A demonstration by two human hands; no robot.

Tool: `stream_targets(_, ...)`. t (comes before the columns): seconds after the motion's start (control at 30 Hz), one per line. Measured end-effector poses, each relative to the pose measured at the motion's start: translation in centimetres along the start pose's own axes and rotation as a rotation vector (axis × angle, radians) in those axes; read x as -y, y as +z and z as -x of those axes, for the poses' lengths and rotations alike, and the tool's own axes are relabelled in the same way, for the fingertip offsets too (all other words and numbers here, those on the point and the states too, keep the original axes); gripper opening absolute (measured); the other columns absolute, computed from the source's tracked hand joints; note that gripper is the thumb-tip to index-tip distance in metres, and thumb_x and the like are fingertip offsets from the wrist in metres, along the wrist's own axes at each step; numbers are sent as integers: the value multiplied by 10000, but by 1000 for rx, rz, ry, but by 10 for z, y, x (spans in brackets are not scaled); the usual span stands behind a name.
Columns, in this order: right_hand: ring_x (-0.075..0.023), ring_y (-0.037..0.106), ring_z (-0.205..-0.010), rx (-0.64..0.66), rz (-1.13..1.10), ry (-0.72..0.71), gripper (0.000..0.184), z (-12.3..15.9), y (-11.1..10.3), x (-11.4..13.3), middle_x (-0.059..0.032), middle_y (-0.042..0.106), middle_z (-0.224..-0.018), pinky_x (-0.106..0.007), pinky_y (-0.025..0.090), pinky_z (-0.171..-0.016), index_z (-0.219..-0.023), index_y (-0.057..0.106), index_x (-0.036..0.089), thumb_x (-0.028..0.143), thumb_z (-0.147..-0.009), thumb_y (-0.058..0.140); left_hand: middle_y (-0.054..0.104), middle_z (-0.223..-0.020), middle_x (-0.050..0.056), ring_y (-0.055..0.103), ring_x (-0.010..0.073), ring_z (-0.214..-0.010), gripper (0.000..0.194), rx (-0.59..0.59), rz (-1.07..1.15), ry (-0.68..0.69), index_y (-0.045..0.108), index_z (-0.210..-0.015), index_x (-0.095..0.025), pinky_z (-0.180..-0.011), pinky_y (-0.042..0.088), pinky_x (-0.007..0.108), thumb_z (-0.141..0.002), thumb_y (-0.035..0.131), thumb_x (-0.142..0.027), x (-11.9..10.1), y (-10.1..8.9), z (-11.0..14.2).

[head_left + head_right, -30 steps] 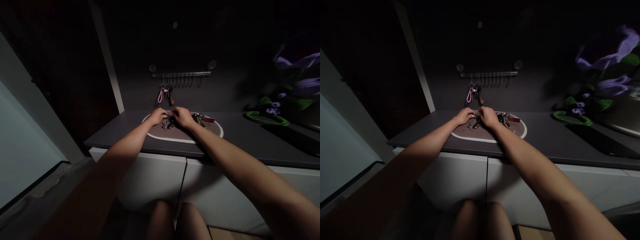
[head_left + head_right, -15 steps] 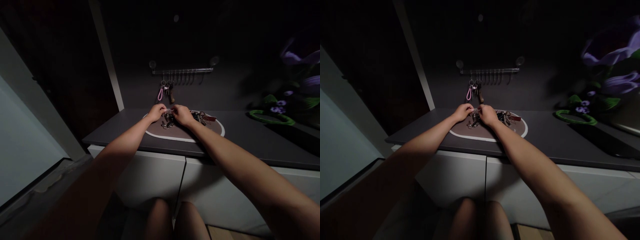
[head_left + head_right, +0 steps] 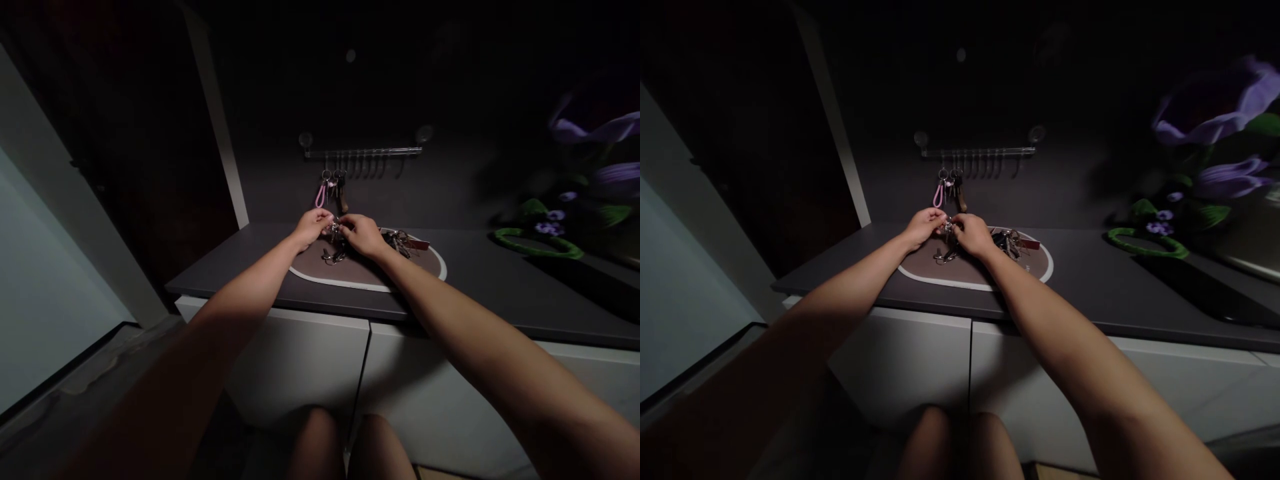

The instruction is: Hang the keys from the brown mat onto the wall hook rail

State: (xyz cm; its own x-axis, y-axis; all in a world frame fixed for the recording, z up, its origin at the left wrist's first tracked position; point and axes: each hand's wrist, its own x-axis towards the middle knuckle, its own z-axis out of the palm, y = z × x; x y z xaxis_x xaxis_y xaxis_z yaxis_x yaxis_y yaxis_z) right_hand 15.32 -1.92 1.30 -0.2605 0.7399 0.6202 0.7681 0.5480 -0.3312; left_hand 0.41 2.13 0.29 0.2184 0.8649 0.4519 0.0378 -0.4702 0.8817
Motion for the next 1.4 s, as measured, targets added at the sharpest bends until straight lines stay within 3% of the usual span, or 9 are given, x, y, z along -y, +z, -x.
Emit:
stream_targets(0.37, -131, 571, -736, -85, -216, 72, 173, 1, -5, 6, -35, 671, -820, -234, 401, -718, -844, 667, 165, 261, -767, 546, 549, -587, -27, 519, 41, -500, 164, 43, 180, -51, 520, -795, -105, -512, 431, 170, -758, 599, -245, 0, 1, 1)
stream_targets(0.73, -134, 560, -701, -115, -393, 81, 195, -5, 2, -10, -37, 655, -767, -250, 400, -677, -797, 643, 143, 306, -734, 557, 569, -636, -8, 525, 52, -526, 232, 29, 224, -37, 547, -789, -109, -502, 428, 177, -689, 663, -284, 0, 1, 0)
stream_targets(1.1, -134, 512, -677, -162, -365, 64, 256, -4, -1, -17, -26, 601, -731, -253, 379, -650, -791, 594, 155, 385, -757, 489, 594, -705, 18, 531, 75, -586, 301, 2, 174, -28, 592, -817, -107, -500, 382, 184, -630, 686, -323, -6, 6, 3)
stream_targets(1.4, -127, 494, -672, -278, -475, 105, 228, -14, -5, -20, -16, 563, -714, -259, 402, -656, -756, 542, 168, 388, -734, 486, 581, -621, 3, 494, 73, -531, 208, -52, 67, 14, 602, -759, -111, -486, 353, 188, -665, 627, -294, -5, 8, 3)
